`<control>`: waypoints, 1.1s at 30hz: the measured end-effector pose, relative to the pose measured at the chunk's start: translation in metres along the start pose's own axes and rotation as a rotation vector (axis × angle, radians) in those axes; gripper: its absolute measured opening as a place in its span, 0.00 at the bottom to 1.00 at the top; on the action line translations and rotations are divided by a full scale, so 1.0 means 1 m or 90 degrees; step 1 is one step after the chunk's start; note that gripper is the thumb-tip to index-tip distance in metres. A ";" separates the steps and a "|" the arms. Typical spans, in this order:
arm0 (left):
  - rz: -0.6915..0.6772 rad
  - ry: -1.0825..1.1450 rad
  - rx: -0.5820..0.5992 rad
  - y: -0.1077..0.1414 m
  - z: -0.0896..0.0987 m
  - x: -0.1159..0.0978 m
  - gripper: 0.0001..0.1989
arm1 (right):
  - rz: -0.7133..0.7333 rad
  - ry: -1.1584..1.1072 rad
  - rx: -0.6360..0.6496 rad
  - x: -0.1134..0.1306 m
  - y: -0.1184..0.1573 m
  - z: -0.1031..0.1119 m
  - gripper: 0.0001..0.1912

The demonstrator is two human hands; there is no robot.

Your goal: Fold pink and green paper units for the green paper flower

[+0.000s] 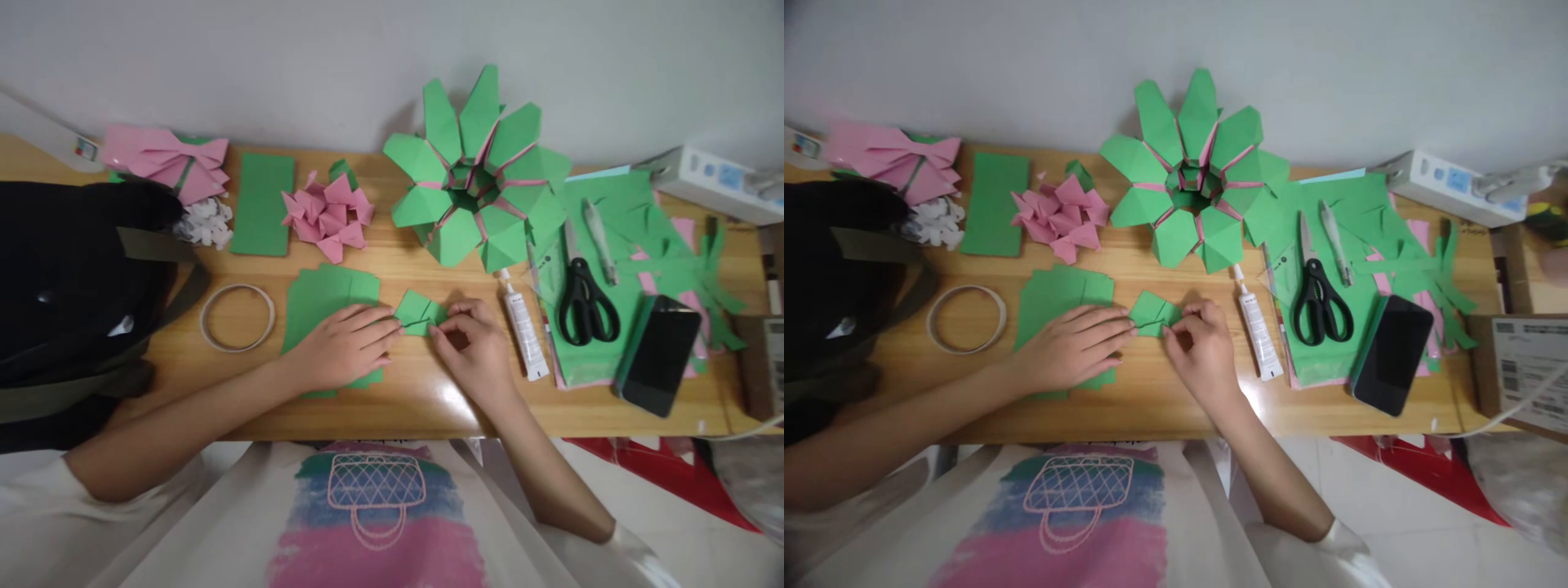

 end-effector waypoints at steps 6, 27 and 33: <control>0.009 -0.015 -0.026 -0.002 0.000 -0.001 0.12 | -0.017 0.018 -0.015 -0.001 0.000 0.000 0.08; 0.035 -0.002 0.022 -0.005 -0.005 0.001 0.11 | 0.023 0.089 -0.027 0.011 0.004 0.002 0.04; 0.025 -0.001 -0.003 -0.006 -0.002 0.001 0.13 | 0.255 0.217 0.004 0.057 0.045 -0.015 0.22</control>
Point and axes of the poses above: each hand's wrist, its own y-axis away from the middle knuckle, its own z-axis out of the back of the hand, x = y × z, the point moved 7 cm from there along -y, towards the middle knuckle, and after that the axes turned 8 degrees about -y, right-handed, at the moved point
